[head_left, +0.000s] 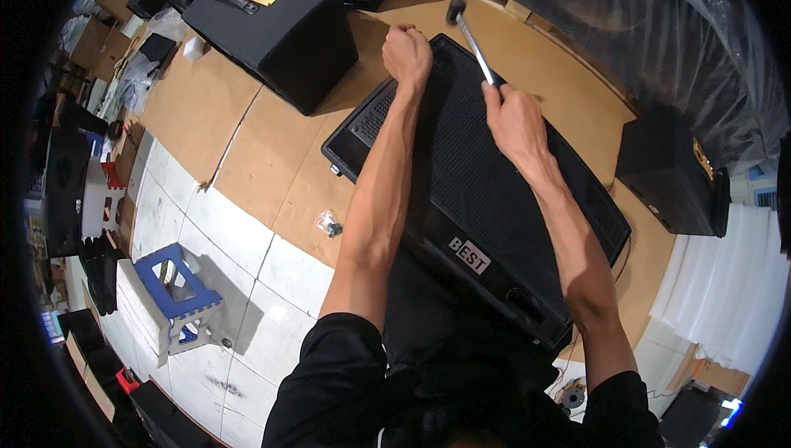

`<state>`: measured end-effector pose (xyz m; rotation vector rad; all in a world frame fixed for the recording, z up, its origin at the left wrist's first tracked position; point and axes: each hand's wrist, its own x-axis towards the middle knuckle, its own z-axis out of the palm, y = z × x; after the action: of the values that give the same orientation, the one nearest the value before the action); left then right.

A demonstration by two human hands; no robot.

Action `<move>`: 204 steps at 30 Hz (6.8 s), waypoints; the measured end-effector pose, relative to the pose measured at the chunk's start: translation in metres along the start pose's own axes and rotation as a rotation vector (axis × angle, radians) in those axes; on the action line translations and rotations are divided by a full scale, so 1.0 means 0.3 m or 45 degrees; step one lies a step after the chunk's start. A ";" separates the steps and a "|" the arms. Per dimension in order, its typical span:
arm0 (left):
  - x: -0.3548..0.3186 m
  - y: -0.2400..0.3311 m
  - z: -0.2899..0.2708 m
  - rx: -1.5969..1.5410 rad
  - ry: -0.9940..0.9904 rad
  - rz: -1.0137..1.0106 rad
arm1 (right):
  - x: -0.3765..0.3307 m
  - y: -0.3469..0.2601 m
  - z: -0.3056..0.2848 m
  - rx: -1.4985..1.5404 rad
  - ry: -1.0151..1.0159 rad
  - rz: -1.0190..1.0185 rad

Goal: The person assembles a speaker by attaching a grille to the speaker box. They use a cordless drill to secure screws and a hammer to tap the grille into place, ensuring it is firmly attached.

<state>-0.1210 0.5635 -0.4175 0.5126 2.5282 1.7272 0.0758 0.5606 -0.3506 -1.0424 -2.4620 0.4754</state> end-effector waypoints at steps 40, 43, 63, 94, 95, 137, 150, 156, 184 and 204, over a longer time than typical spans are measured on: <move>-0.898 0.068 -0.292 0.867 -0.938 1.342 | -1.533 0.594 -0.527 0.606 0.735 1.507; -1.078 0.129 -0.387 0.849 -1.178 1.385 | -1.733 0.730 -0.353 0.234 0.615 1.507; -0.733 -0.061 -0.366 1.184 -0.626 0.891 | -2.234 0.543 0.016 -0.402 0.124 1.804; -0.940 0.044 -0.436 0.607 -0.595 0.459 | -0.289 0.821 -0.348 0.289 -0.337 0.285; -0.941 0.024 -0.394 0.668 -0.366 0.424 | -0.226 0.848 -0.307 0.339 -0.413 0.317; -1.006 -0.058 -0.562 0.860 -0.534 0.310 | -0.344 0.631 -0.174 0.349 -0.629 0.494; -1.149 -0.261 -0.762 -0.793 0.208 -1.627 | -0.212 0.124 -0.254 0.360 -1.105 0.721; -1.150 -0.403 -0.889 -0.883 0.042 -2.034 | -0.336 -0.066 -0.362 0.475 -1.008 0.833; -0.340 0.689 -1.390 0.665 -1.203 -0.527 | -1.434 -0.326 -2.011 0.144 -0.505 1.816; -0.973 0.971 -0.549 0.770 -2.119 0.180 | -1.708 0.002 -2.331 0.480 -0.009 1.861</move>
<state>0.1920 0.4260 -0.1341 1.3484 1.5235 0.0403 0.7503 0.2844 0.1187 -2.4340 -1.0870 1.2334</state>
